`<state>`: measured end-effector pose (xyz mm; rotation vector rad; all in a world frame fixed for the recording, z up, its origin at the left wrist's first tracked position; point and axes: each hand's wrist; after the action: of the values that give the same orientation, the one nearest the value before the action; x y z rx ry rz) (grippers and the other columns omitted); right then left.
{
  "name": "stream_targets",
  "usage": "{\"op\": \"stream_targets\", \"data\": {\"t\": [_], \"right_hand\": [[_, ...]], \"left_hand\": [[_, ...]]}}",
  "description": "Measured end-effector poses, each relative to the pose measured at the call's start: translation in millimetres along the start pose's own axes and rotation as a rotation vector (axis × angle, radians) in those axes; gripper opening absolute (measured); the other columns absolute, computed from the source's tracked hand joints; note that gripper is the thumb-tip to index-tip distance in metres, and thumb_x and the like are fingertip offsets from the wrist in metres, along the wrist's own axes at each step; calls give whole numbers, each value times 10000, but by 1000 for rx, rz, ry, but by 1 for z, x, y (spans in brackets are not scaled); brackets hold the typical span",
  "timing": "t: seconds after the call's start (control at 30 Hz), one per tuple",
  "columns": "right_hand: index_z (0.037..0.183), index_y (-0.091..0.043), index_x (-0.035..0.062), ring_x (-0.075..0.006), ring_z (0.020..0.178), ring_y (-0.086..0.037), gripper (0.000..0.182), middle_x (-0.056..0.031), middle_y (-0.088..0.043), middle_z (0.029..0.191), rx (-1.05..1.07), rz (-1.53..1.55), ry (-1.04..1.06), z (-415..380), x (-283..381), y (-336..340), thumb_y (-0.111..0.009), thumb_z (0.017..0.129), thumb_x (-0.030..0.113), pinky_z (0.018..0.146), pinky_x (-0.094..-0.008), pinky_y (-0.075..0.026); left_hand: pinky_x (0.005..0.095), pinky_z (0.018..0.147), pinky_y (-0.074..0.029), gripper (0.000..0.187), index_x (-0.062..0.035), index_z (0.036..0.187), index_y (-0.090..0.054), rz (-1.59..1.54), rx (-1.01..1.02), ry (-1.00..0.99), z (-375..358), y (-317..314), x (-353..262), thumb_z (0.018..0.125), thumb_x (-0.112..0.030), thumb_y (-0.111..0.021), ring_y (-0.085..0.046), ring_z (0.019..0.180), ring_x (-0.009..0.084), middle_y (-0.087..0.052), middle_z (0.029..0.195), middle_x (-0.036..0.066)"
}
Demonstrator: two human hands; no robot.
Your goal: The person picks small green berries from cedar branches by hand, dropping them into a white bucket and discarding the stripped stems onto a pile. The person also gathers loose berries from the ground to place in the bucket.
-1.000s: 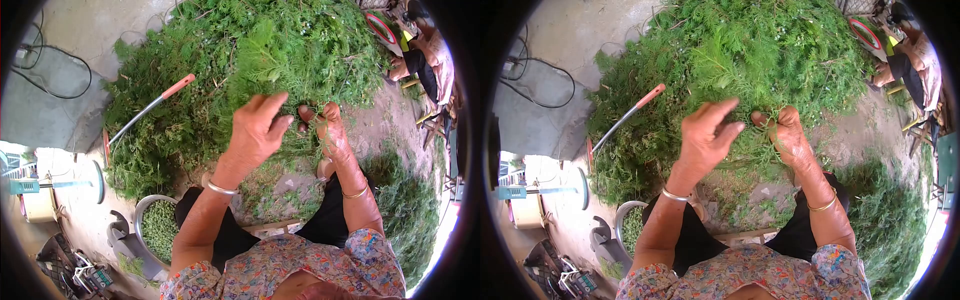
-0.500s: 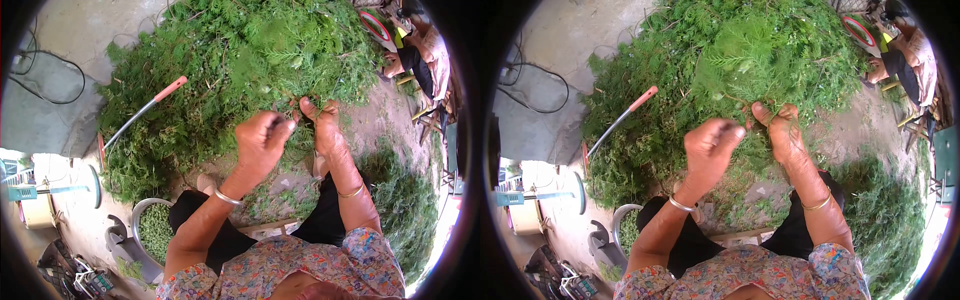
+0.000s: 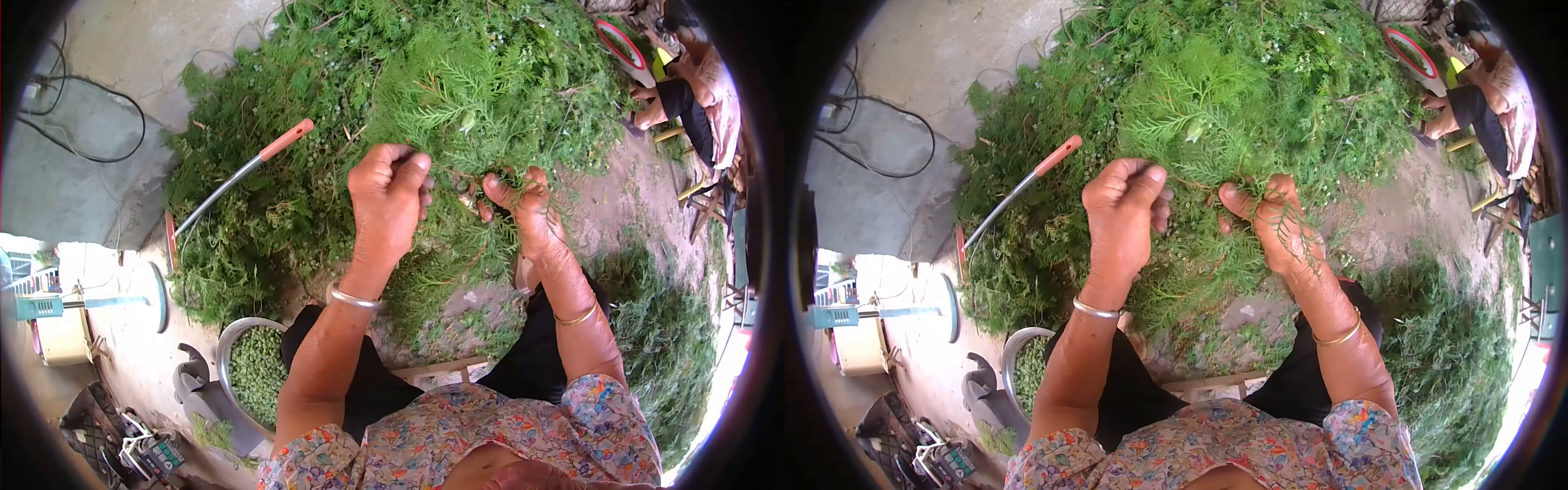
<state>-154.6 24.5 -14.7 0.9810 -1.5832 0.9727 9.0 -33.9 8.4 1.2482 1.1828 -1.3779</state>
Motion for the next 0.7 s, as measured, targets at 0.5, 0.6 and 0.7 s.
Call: {"op": "stream_targets", "data": {"t": [0.5,0.6,0.7], "right_hand": [[870,-461,30,-163,633,-548,288,-75,-613,787,32,67,-94,-1,14,2,-692,812,192,651,-294,-426],[855,-439,47,-158,637,-553,278,-63,-600,749,85,96,-79,-8,23,-5,-686,817,170,665,-297,-423],[860,-430,57,-158,625,-544,266,-58,-591,738,-20,79,-65,-16,24,-10,-673,828,160,673,-303,-419]], "left_hand": [[200,400,-312,184,-10,815,-614,-242,399,294,-10,-1,-7,839,-191,-637,-463,491,69,-588,666,53],[196,408,-294,246,6,820,-616,-161,332,311,-17,-15,-8,832,-236,-657,-426,482,53,-552,633,20],[182,416,-295,247,0,776,-608,-209,324,341,-12,-10,-5,828,-235,-662,-427,476,57,-539,614,19]]}}
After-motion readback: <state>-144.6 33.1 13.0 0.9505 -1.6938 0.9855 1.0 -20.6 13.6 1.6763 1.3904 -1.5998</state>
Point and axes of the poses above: each hand's wrist, its own z-axis towards the middle knuckle, its own y-axis out of the back of the hand, x = y × z
